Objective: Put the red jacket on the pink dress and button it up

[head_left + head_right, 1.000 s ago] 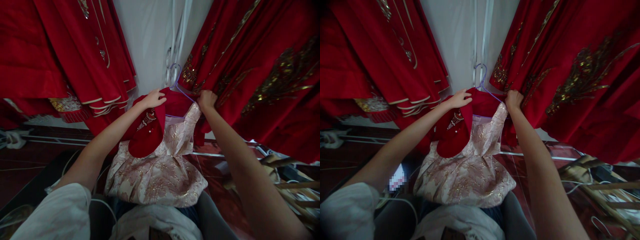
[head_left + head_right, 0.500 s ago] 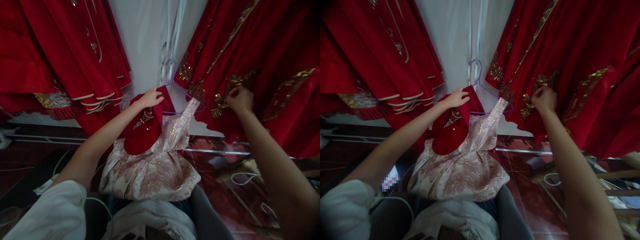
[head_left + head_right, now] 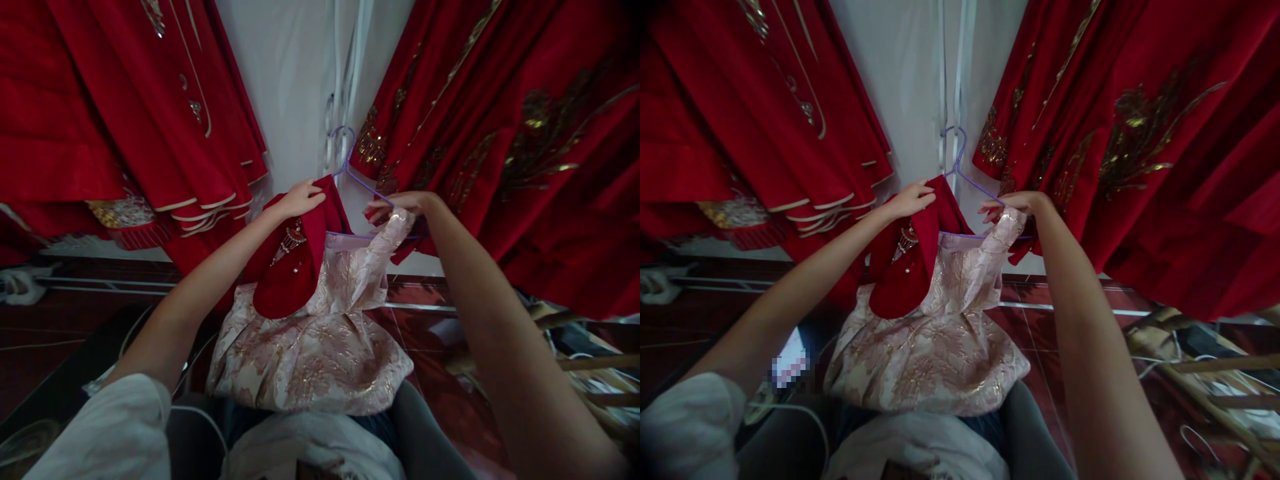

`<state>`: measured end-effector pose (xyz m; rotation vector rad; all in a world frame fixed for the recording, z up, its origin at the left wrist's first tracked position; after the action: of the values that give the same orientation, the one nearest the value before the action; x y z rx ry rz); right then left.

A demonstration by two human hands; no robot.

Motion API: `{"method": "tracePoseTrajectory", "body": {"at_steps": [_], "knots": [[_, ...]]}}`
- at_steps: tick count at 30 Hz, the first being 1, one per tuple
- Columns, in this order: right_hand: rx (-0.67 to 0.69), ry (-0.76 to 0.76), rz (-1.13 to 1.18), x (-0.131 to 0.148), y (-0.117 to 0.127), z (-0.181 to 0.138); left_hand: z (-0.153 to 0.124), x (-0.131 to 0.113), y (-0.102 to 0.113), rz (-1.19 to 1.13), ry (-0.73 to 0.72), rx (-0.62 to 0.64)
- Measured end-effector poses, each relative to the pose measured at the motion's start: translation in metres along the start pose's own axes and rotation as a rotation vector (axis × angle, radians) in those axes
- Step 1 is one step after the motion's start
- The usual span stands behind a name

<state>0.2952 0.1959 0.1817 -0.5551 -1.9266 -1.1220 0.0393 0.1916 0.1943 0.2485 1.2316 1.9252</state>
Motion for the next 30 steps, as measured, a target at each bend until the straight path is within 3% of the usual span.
{"method": "tracePoseTrajectory", "body": {"at_steps": [2, 8, 15, 20, 24, 30], "knots": [[0.087, 0.003, -0.017, 0.008, -0.011, -0.004, 0.001, 0.001, -0.001, -0.066, 0.011, 0.025], [-0.087, 0.106, -0.045, 0.024, -0.037, -0.009, 0.002, 0.007, -0.001, -0.131, 0.048, 0.008], [-0.015, 0.057, -0.058, 0.008, -0.029, 0.009, 0.0, 0.007, 0.003, -0.075, 0.045, -0.014], [-0.433, 0.046, -0.087, 0.004, -0.013, 0.017, -0.001, 0.008, 0.004, -0.042, 0.059, -0.04], [-0.552, 0.04, -0.199, 0.003, -0.008, 0.023, -0.001, 0.006, 0.003, -0.037, 0.067, -0.017], [-0.916, -0.013, -0.349, -0.012, 0.023, 0.01, 0.0, 0.007, 0.006, 0.057, 0.037, -0.013]]}}
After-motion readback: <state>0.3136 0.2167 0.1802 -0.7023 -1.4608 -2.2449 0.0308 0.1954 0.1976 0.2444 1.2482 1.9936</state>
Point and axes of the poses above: each hand's wrist, its own z-axis towards the middle knuckle, its own y-axis out of the back of the hand, x = y × z, the point moved 4 cm from there along z, towards the middle knuckle, and after that the axes turned 6 degrees about z, right-handed, at the moved point
